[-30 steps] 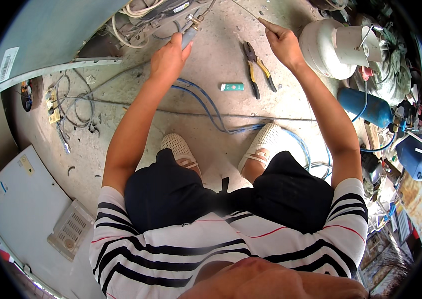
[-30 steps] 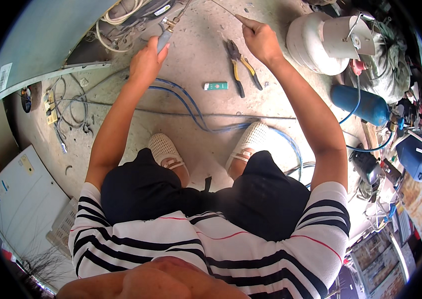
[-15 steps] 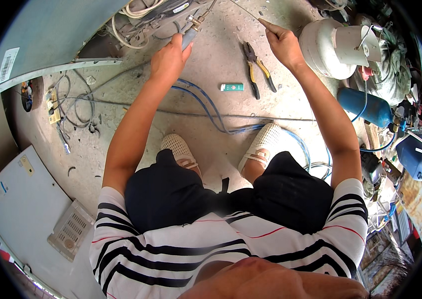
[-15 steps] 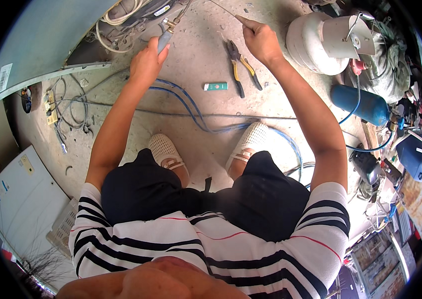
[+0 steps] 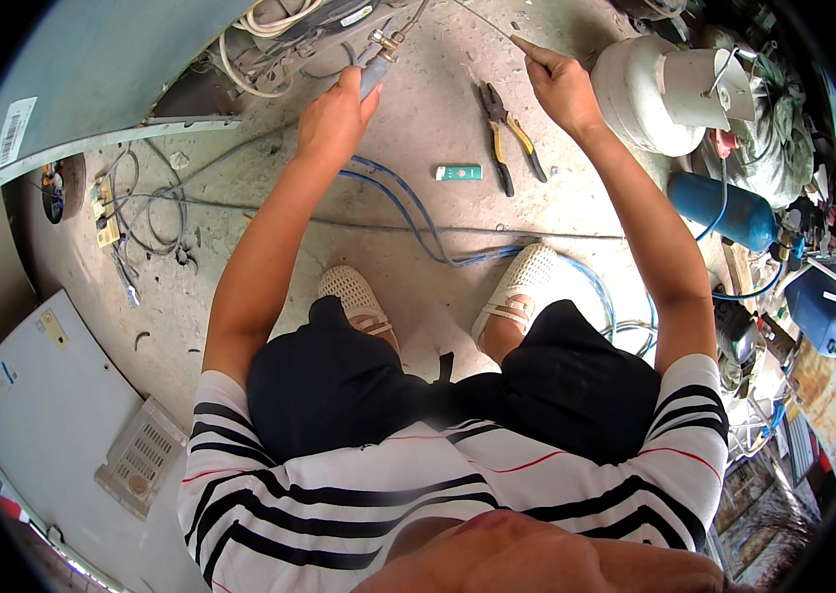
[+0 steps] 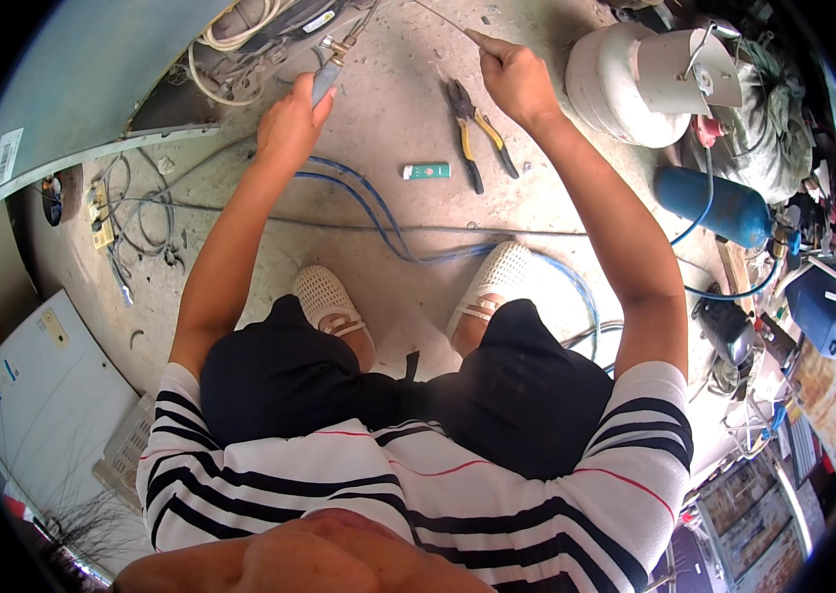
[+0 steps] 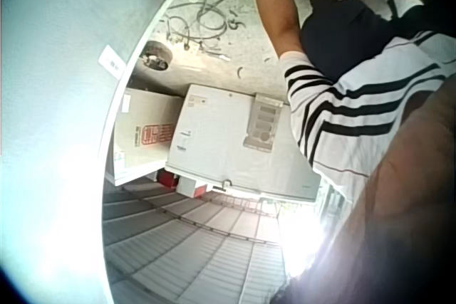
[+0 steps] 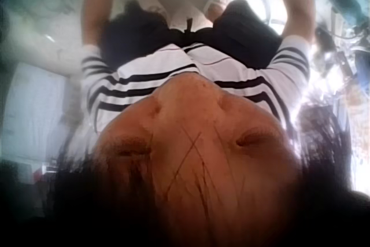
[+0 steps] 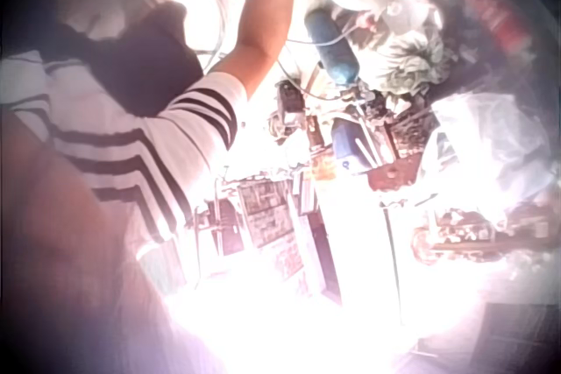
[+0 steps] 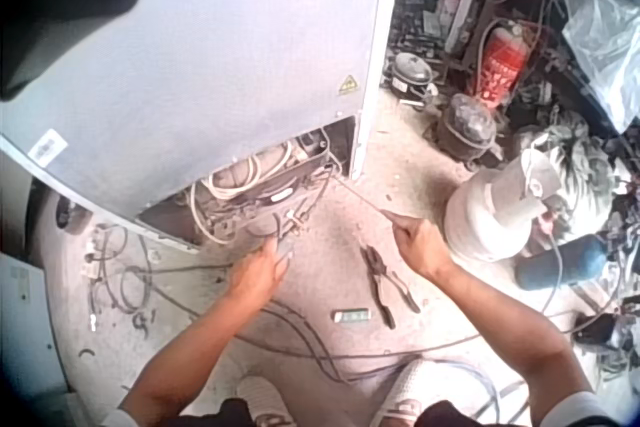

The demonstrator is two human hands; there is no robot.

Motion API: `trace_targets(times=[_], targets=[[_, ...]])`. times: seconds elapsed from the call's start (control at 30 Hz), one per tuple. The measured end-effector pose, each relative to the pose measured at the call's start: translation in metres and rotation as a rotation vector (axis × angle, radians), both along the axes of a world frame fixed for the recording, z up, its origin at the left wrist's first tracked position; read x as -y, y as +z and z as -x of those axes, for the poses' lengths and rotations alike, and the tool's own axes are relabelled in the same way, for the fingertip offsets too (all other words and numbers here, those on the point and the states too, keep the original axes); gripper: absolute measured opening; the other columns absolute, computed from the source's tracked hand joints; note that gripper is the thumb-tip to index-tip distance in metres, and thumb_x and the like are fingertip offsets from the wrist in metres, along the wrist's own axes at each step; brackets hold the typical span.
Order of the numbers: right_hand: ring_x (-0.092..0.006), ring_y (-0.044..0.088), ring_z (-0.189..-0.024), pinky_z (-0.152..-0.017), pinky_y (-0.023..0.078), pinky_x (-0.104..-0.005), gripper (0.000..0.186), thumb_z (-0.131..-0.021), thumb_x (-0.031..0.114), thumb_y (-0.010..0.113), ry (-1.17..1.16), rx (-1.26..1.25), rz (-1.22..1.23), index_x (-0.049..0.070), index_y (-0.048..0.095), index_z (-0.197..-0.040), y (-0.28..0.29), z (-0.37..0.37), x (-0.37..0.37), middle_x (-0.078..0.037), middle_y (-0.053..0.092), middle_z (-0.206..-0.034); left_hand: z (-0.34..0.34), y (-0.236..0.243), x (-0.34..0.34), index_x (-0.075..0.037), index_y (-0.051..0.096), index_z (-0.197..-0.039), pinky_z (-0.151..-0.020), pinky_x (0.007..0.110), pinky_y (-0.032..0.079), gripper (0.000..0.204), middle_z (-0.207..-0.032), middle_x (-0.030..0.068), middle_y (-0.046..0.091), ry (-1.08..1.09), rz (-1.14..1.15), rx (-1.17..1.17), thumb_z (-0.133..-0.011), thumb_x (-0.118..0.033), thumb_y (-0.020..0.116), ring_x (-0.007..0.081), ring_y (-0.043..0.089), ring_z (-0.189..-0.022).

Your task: The person holds a metal rod and uses a blowtorch to heat a copper pipe on an appliance while holding a lighter.

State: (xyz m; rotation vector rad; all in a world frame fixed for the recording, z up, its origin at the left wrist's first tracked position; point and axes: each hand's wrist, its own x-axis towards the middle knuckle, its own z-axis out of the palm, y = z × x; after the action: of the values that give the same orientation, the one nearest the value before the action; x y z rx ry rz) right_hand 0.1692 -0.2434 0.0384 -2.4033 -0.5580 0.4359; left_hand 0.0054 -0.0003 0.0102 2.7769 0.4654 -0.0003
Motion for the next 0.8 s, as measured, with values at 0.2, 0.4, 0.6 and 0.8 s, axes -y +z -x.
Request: trace_targets(times=[0.2,0.4,0.6,0.8], targets=[[-0.0379,0.063,-0.083,-0.078,0.05,-0.0399,0.035,-0.091,0.017,0.047,0.004,0.002,0.015,0.022,0.062,-0.122,0.002,0.001,-0.001,-0.023,0.063,-0.089,0.0,-0.001,0.0,-0.004,0.049,-0.1,-0.059,0.047,0.05,0.035,-0.075,0.017,0.066,0.0,0.004,-0.002,-0.095,-0.038,0.048,0.0363,0.065,-0.067],[-0.0388,0.062,-0.084,-0.078,0.05,-0.0408,0.035,-0.091,0.016,0.047,0.017,0.021,0.02,0.022,0.062,-0.122,0.003,0.001,-0.001,-0.023,0.064,-0.09,0.0,-0.002,0.0,-0.004,0.049,-0.1,-0.06,0.047,0.05,0.035,-0.074,0.0173,0.066,0.0,0.008,0.006,-0.095,-0.038,0.049,0.0368,0.065,-0.067],[-0.0397,0.062,-0.084,-0.079,0.051,-0.0422,0.036,-0.09,0.015,0.046,0.037,0.064,0.011,0.022,0.062,-0.122,0.001,0.0,-0.001,-0.023,0.064,-0.091,0.0,-0.002,-0.001,-0.004,0.049,-0.1,-0.06,0.047,0.05,0.035,-0.076,0.0179,0.066,0.006,0.007,0.009,-0.095,-0.039,0.049,0.0374,0.065,-0.068],[-0.0169,0.046,-0.055,-0.067,0.049,-0.0316,0.036,-0.094,0.018,0.048,0.06,0.142,0.001,0.024,0.059,-0.127,-0.006,-0.001,0.001,-0.016,0.051,-0.065,0.0,-0.001,0.0,-0.004,0.049,-0.099,-0.06,0.047,0.05,0.035,-0.076,0.0181,0.066,0.005,0.015,0.011,-0.095,-0.039,0.049,0.0379,0.065,-0.068]])
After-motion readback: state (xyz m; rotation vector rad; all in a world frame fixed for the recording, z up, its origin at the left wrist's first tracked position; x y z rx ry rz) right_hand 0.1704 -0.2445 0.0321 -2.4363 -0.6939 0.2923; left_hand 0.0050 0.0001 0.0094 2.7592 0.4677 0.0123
